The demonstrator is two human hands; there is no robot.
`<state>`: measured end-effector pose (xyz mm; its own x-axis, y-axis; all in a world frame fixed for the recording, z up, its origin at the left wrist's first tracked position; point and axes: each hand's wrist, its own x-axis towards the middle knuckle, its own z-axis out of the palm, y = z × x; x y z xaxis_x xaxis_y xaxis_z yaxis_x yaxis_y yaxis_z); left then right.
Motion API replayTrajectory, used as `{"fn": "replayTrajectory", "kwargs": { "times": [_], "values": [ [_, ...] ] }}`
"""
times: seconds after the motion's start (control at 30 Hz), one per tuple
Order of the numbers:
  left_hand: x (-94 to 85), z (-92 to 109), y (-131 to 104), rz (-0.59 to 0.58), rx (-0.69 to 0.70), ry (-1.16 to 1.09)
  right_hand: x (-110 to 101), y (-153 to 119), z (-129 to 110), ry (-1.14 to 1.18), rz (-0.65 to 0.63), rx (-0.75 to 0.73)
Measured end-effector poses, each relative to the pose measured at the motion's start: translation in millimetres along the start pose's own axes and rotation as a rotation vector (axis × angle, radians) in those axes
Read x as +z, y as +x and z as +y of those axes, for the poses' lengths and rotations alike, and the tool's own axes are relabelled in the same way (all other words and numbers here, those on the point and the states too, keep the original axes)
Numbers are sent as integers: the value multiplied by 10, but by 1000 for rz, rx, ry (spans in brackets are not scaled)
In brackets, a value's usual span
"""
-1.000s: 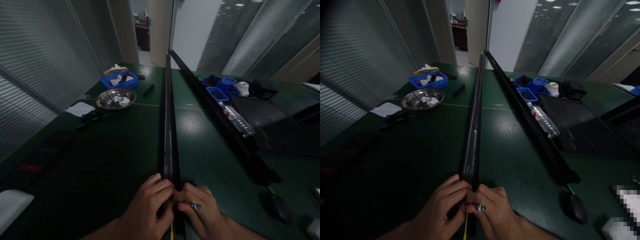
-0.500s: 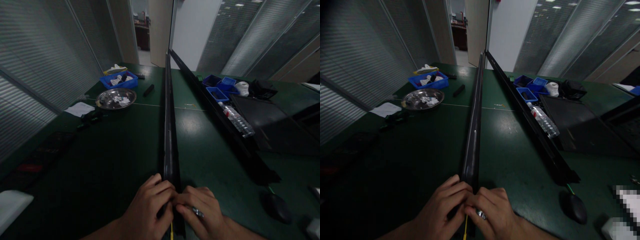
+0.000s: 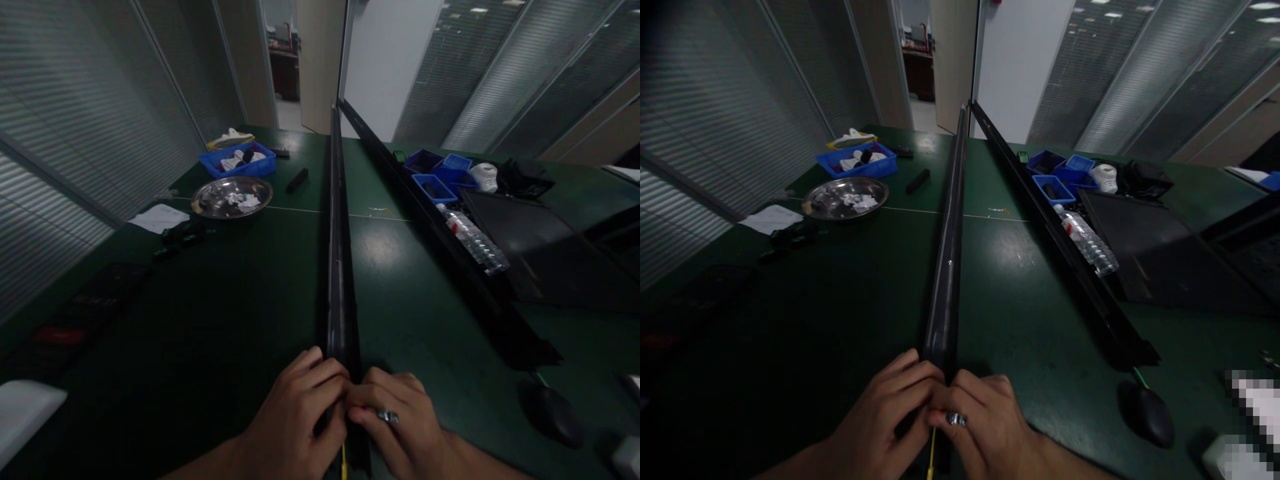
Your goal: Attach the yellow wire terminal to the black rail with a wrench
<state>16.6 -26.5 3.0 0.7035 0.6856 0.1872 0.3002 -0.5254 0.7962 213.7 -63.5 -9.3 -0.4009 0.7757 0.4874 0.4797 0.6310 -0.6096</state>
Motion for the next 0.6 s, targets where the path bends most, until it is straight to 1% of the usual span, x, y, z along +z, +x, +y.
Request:
{"fn": "replayTrajectory", "kwargs": {
  "times": [0.3,0.5,0.6],
  "values": [
    [20,-29,-3,-4,-6,-12,28,-52,53,10,-43,3],
    [32,-35,-7,-3,-8,-7,49,-105,83,76,-93,23],
    [19,-23,-3,-22,6,-18,45,-96,73,59,-55,5]
  ]
}}
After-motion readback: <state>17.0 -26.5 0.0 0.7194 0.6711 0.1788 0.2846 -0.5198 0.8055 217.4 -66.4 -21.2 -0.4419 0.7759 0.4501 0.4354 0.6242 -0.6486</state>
